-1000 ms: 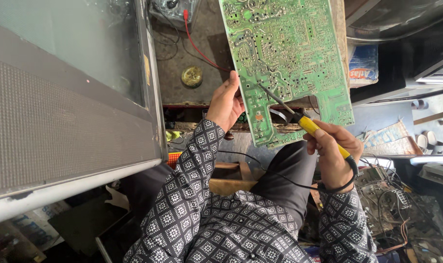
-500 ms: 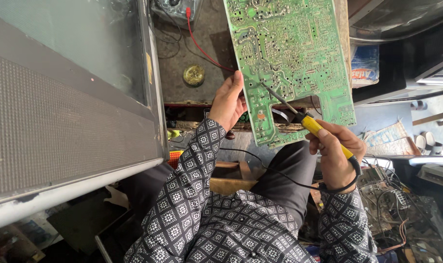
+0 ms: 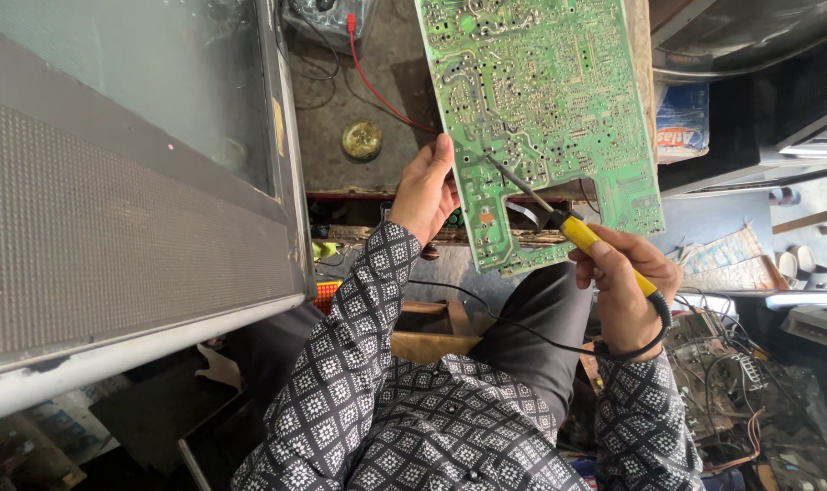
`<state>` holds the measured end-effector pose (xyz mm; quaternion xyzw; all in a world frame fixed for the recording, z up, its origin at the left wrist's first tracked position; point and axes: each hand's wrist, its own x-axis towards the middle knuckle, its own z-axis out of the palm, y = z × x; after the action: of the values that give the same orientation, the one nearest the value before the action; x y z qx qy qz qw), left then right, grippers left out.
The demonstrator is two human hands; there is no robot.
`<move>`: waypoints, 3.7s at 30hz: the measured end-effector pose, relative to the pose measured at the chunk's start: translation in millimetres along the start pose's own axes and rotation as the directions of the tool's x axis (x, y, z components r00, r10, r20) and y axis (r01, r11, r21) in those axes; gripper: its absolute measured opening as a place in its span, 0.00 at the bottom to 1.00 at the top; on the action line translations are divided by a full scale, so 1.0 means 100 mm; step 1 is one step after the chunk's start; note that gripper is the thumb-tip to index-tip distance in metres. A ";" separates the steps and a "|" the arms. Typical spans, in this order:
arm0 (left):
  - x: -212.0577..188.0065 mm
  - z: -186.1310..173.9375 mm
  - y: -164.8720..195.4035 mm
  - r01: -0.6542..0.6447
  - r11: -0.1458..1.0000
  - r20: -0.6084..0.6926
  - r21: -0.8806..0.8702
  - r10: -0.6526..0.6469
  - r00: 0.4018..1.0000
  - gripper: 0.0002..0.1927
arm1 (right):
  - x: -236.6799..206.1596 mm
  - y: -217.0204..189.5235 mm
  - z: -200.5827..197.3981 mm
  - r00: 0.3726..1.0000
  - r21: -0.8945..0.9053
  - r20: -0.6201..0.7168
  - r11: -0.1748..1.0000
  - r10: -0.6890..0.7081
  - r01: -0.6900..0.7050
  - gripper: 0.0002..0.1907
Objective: The person holds a green circuit board and uses a soldering iron to apply heat to various solder joints. The person repeatedly moves the iron across different points on the board while holding it steady with the other hand.
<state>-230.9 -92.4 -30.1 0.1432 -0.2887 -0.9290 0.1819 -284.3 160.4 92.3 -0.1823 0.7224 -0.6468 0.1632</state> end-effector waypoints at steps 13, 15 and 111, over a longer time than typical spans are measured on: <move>-0.03 0.03 0.04 0.010 1.000 0.007 0.009 -0.010 1.000 0.22 | -0.01 0.03 -0.01 1.000 0.029 0.006 1.000 -0.001 0.001 0.14; -0.03 0.02 0.03 0.011 1.000 0.007 0.000 -0.011 1.000 0.22 | -0.02 0.04 -0.02 1.000 0.035 0.009 0.999 -0.001 0.000 0.14; -0.01 -0.03 -0.01 0.002 1.000 0.018 -0.016 -0.002 1.000 0.20 | -0.27 0.12 0.17 0.988 -0.132 -0.034 0.981 -0.147 0.142 0.13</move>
<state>-229.4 -93.2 -32.9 0.1337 -0.2825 -0.9328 0.1796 -253.4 159.6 78.9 -0.2304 0.7508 -0.6128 0.0879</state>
